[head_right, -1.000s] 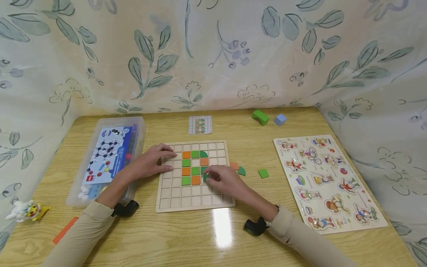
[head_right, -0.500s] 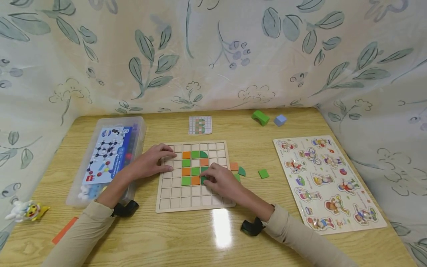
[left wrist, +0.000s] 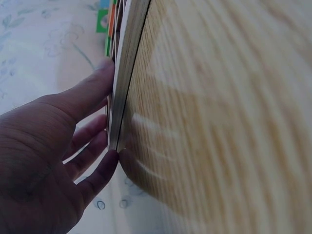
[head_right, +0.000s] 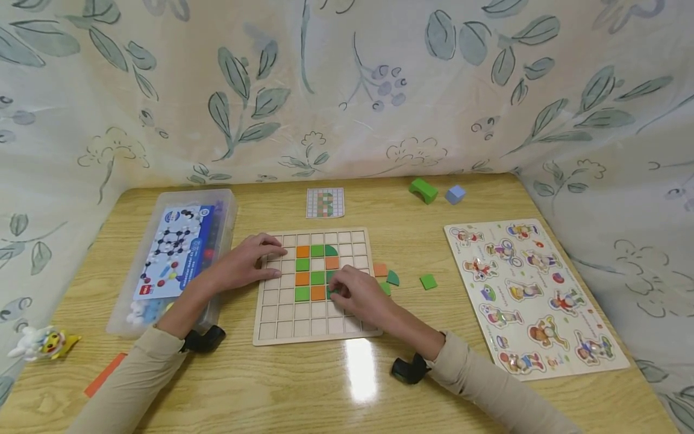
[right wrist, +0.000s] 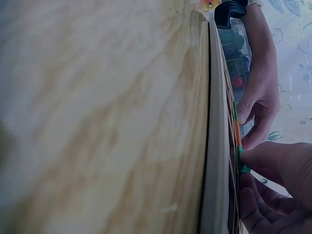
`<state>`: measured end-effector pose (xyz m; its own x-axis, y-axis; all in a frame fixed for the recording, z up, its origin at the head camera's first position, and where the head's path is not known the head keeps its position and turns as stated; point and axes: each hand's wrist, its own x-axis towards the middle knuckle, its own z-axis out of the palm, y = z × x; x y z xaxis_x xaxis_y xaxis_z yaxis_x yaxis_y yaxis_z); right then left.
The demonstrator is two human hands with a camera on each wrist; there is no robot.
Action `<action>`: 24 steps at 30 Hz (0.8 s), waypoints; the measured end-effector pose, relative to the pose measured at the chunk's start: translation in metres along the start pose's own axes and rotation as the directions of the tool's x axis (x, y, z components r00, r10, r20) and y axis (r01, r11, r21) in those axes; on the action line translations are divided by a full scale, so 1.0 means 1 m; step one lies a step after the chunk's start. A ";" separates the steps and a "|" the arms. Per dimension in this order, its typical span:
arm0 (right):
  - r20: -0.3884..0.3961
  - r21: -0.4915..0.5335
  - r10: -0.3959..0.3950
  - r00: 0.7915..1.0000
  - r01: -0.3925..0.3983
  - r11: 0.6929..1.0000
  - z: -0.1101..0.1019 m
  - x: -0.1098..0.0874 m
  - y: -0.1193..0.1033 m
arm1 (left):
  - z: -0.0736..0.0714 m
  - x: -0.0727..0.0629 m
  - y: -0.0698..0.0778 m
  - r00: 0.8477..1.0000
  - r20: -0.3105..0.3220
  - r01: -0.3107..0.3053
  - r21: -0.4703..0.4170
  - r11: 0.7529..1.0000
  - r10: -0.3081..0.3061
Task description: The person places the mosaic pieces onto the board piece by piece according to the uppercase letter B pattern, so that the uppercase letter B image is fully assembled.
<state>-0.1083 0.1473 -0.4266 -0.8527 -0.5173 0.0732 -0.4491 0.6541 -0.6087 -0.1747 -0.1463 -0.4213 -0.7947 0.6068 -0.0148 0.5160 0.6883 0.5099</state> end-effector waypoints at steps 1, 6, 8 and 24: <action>0.003 -0.008 -0.003 1.000 0.003 1.000 0.000 0.000 0.000 | 0.000 0.000 0.000 1.000 0.000 0.001 -0.001 1.000 -0.001; 0.017 0.002 -0.027 0.999 0.027 1.000 -0.006 -0.002 0.002 | -0.001 0.000 0.000 1.000 -0.004 -0.004 -0.002 1.000 0.004; -0.006 0.015 -0.041 0.999 0.041 0.999 -0.013 -0.005 0.008 | -0.001 0.000 0.000 1.000 -0.006 -0.009 -0.003 1.000 0.009; -0.101 0.107 0.082 0.991 -0.071 0.992 -0.050 -0.023 0.079 | -0.001 -0.001 0.000 1.000 -0.006 -0.004 -0.010 1.000 0.004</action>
<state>-0.1383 0.2387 -0.4368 -0.9093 -0.4034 0.1027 -0.3563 0.6267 -0.6931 -0.1745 -0.1469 -0.4208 -0.7943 0.6075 -0.0079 0.5164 0.6818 0.5181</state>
